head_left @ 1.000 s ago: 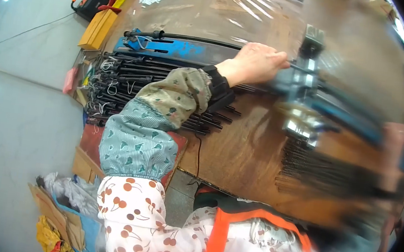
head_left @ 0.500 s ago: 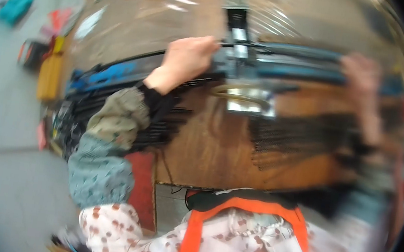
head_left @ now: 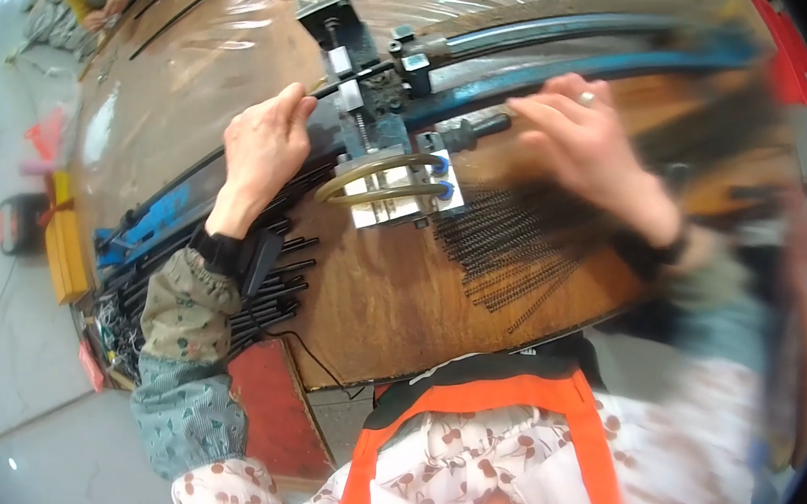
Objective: The worker is using a specialized machine to bend and process metal wires on a wooden workbench.
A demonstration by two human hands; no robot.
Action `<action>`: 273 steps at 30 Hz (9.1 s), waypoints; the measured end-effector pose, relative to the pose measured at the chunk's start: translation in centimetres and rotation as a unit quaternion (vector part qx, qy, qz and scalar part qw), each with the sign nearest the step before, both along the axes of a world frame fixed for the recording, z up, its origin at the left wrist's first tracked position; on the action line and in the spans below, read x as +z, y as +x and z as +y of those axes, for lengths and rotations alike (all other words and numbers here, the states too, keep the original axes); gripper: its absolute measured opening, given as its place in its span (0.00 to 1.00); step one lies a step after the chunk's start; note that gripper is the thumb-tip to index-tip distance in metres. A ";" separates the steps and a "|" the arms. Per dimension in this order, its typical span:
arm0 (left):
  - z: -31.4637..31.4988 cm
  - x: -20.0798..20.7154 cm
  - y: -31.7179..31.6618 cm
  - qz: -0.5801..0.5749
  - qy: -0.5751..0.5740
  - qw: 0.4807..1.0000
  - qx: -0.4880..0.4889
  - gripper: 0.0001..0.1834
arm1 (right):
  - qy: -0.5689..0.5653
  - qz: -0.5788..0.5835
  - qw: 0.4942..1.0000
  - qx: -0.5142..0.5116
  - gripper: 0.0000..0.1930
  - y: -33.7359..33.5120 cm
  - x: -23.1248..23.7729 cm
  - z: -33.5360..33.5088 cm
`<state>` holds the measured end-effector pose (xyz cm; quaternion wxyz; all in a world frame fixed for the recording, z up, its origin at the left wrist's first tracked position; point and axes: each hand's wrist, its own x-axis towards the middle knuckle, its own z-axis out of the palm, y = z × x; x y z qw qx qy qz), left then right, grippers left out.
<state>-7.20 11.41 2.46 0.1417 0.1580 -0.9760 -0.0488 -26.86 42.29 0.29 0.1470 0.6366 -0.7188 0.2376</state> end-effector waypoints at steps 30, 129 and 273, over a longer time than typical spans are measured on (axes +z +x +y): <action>3.1 -2.5 27.0 -0.123 -0.118 0.967 0.190 0.10 | 0.308 -0.062 0.947 0.068 0.06 3.3 -1.1 -4.5; 14.4 10.9 -8.3 -0.052 -0.120 0.954 -0.268 0.21 | -0.053 -0.022 0.982 -0.178 0.16 -13.4 3.8 16.6; 1.6 0.9 -0.2 -0.045 0.046 0.998 0.015 0.12 | -0.010 0.041 0.999 0.003 0.14 -0.7 1.5 2.5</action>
